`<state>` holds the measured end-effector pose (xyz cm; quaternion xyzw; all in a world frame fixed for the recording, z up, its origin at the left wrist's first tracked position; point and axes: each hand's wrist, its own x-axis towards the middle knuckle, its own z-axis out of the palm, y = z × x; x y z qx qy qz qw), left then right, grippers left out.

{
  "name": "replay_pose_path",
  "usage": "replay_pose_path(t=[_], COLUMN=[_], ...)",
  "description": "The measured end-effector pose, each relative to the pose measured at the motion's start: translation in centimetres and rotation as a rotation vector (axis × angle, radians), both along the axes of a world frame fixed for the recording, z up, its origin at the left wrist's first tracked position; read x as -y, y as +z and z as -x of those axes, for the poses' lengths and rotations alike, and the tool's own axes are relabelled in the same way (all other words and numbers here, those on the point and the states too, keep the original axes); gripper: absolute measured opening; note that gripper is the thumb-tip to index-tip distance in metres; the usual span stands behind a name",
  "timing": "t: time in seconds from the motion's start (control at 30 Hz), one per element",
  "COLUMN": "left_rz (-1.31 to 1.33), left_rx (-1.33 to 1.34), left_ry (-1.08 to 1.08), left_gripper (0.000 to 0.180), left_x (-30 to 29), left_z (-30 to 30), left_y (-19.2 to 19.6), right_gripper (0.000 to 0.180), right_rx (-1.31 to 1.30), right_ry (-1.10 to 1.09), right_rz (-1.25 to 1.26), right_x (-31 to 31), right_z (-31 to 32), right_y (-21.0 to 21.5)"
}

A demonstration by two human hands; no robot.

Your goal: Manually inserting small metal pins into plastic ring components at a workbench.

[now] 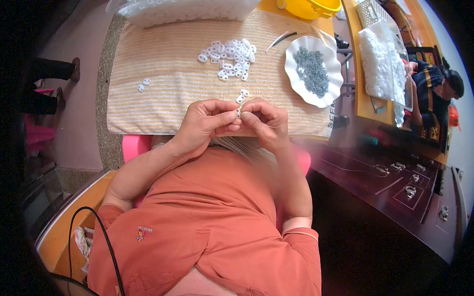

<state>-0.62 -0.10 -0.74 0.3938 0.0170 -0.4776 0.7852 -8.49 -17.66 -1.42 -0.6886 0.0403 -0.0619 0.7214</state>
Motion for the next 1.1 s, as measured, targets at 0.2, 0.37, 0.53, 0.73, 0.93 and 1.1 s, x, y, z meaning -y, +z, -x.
replay_pose_path(t=[0.2, 0.37, 0.53, 0.73, 0.93, 1.1], left_rz=[-0.017, -0.018, 0.007, 0.016, 0.014, 0.017], left_rx=[0.039, 0.050, 0.020, 0.001, -0.004, 0.010], left_ry=[0.010, 0.012, 0.016, 0.013, 0.014, 0.020], left_gripper=[0.019, 0.016, 0.016, 0.015, 0.014, 0.015], left_x=[0.0, 0.1, 0.0, 0.0, 0.0, 0.1], left_z=[0.3, 0.3, 0.2, 0.2, -0.1, 0.0], left_y=[-0.4, -0.3, -0.1, -0.1, -0.1, 0.0], right_gripper=[0.004, 0.004, 0.006, 0.010, 0.013, 0.014], right_rx=[0.005, -0.019, 0.007, 0.011, -0.021, -0.019], right_ry=[0.005, 0.006, -0.016, -0.004, 0.008, -0.002], right_rz=[0.052, 0.051, 0.006, -0.029, -0.070, -0.074], right_x=[-0.1, -0.1, 0.1, 0.4, 0.6, 0.9], right_z=[0.0, 0.1, 0.1, 0.2, 0.0, 0.1], right_y=[0.1, 0.2, -0.2, -0.3, 0.2, 1.1])
